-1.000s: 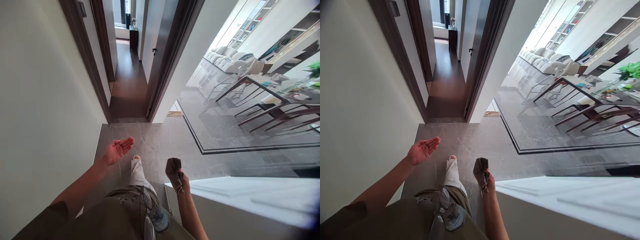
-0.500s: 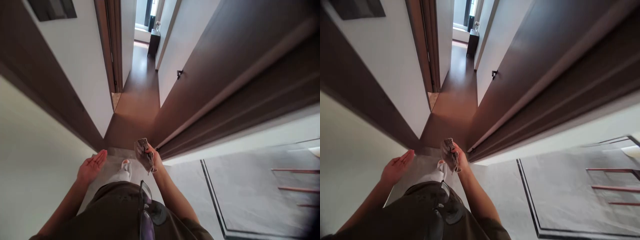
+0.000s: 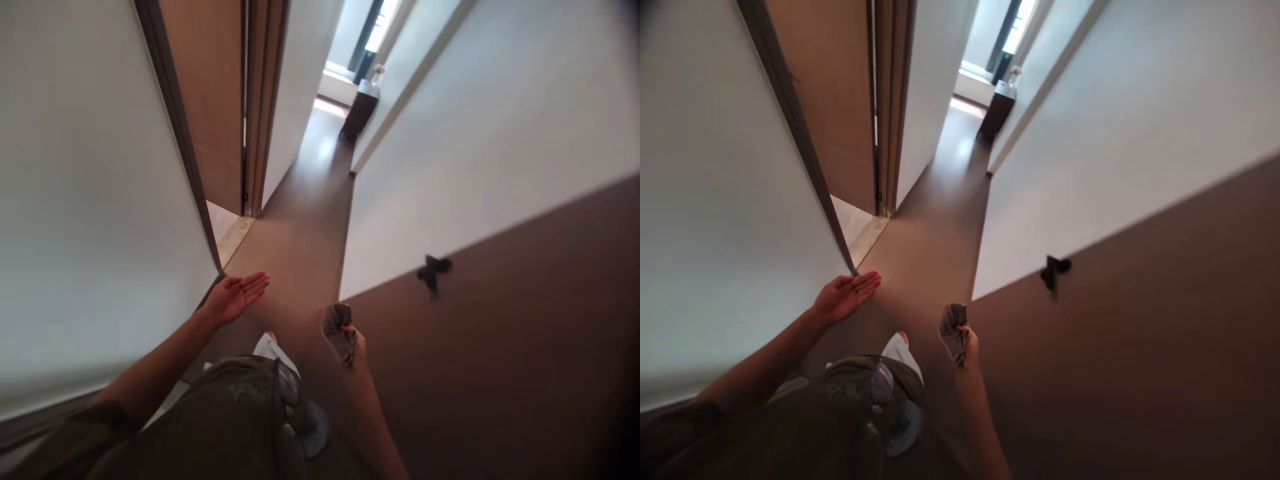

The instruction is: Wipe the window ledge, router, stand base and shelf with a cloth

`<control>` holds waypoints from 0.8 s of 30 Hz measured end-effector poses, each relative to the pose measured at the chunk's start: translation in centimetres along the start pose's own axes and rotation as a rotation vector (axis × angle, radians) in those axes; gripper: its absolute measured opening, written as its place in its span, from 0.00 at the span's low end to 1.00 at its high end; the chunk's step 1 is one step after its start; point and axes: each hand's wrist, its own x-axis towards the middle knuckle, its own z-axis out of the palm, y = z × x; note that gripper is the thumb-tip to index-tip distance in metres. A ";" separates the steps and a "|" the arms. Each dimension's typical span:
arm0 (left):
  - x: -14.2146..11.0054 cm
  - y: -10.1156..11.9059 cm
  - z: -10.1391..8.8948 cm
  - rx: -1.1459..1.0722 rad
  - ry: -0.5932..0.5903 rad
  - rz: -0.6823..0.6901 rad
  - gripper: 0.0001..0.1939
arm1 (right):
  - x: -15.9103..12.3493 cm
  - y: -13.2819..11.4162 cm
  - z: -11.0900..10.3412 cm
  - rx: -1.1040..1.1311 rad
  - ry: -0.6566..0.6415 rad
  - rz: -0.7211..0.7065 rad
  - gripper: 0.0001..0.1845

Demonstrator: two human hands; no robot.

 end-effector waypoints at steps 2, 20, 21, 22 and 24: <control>2.6 2.9 -0.6 -0.075 0.119 0.124 0.36 | 9.6 -3.5 4.1 0.001 -0.072 0.108 0.14; 31.5 32.4 -2.8 -0.397 0.093 0.558 0.33 | 61.7 -8.9 32.5 -0.360 -0.431 0.573 0.18; 32.1 34.1 -3.3 -0.416 0.097 0.633 0.32 | 64.5 -8.6 34.6 -0.400 -0.438 0.589 0.18; 32.4 35.8 -3.9 -0.437 0.112 0.720 0.31 | 67.3 -8.2 37.1 -0.430 -0.454 0.603 0.19; 32.6 39.2 -5.3 -0.490 0.175 0.894 0.30 | 72.4 -7.0 43.3 -0.475 -0.523 0.638 0.19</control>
